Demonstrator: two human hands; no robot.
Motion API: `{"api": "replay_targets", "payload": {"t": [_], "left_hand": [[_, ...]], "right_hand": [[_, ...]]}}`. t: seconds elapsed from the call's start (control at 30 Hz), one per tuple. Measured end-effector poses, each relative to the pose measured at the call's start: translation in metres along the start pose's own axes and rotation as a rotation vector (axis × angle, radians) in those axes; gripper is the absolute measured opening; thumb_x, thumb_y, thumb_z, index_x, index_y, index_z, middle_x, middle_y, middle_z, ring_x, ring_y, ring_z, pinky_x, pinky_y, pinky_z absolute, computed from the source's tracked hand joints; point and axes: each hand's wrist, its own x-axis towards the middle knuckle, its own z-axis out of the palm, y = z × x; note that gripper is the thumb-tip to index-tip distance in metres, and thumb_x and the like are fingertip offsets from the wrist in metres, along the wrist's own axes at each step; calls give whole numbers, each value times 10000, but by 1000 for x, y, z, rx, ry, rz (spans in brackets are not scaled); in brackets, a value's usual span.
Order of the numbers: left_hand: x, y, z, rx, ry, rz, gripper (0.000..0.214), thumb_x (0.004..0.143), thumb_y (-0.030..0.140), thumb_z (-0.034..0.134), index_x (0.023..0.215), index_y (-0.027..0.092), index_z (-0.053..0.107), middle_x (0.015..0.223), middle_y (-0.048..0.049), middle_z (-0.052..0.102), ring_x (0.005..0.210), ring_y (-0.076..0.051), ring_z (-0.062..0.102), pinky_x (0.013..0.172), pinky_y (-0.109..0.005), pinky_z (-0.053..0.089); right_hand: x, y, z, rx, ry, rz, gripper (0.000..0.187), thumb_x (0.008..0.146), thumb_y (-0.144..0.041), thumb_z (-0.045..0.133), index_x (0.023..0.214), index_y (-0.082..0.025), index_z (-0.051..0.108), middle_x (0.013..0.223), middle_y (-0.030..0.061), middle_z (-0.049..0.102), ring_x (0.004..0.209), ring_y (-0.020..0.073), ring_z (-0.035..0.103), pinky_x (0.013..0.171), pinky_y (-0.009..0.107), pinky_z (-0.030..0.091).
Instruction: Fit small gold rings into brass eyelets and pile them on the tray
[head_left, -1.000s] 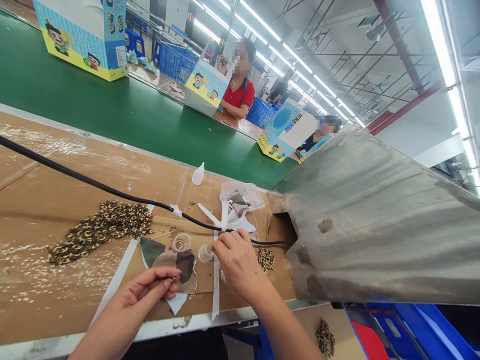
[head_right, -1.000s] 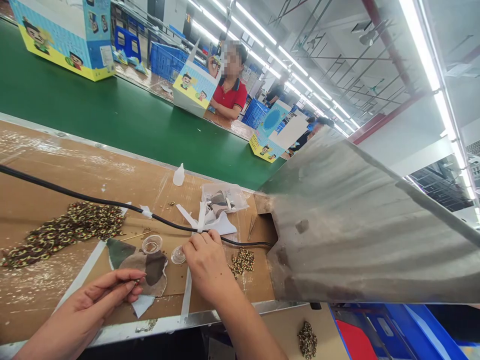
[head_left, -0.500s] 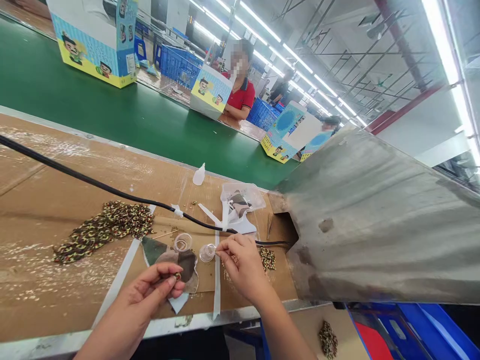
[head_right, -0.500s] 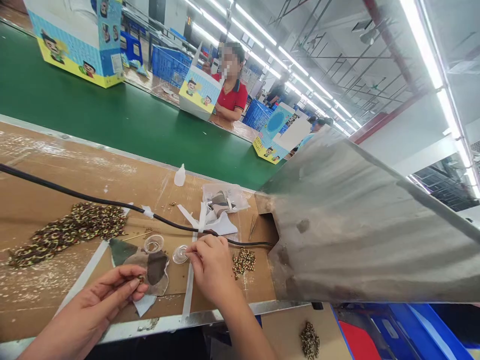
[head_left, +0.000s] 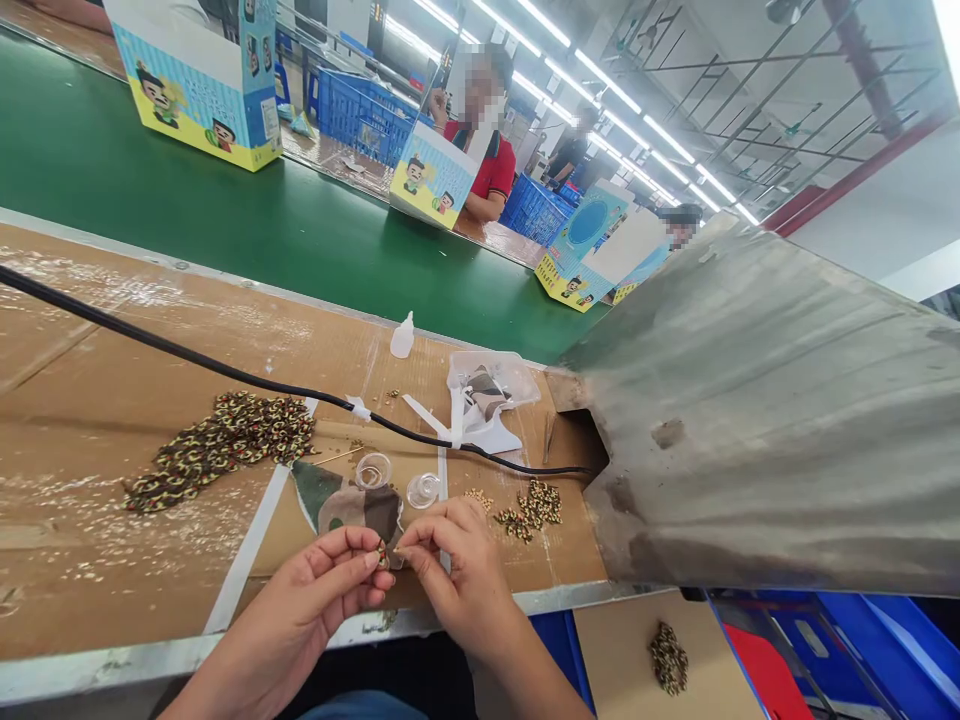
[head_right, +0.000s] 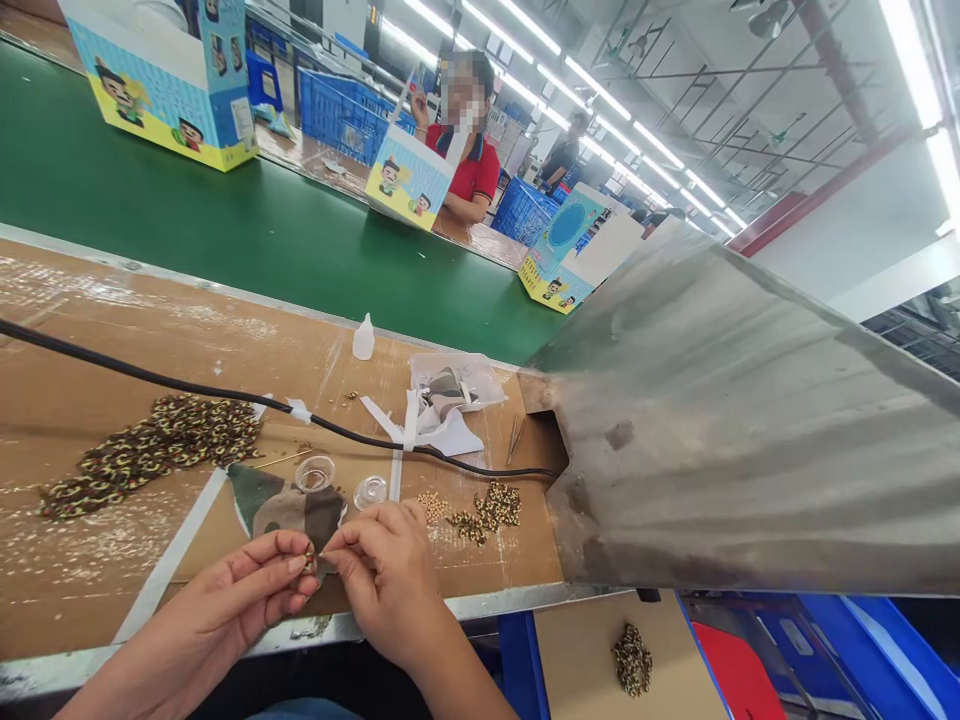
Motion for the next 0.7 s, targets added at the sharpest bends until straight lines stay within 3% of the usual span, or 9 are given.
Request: {"api": "replay_targets", "payload": {"t": [0.3,0.7], "left_hand": [[-1,3,-2,-5,21,-22,412,431,231,885,762,126,663,779,-14,605,668,-121,608,631,-211,539],[0,1,-4,21,-24,-25,350,525,238,852,791,142,646,790,-9,599,700,-109,594,661,-204,531]], "right_hand": [[0,0,7,22,-26,4,27,853,-201,589,841,-201,613,837,-51,566,846,49,464,810,219,273],[-1,0,9,8,-29,-2,40,863,-205,575,840,-202,608,831,-46,558,853,49,468,800,220,283]]}}
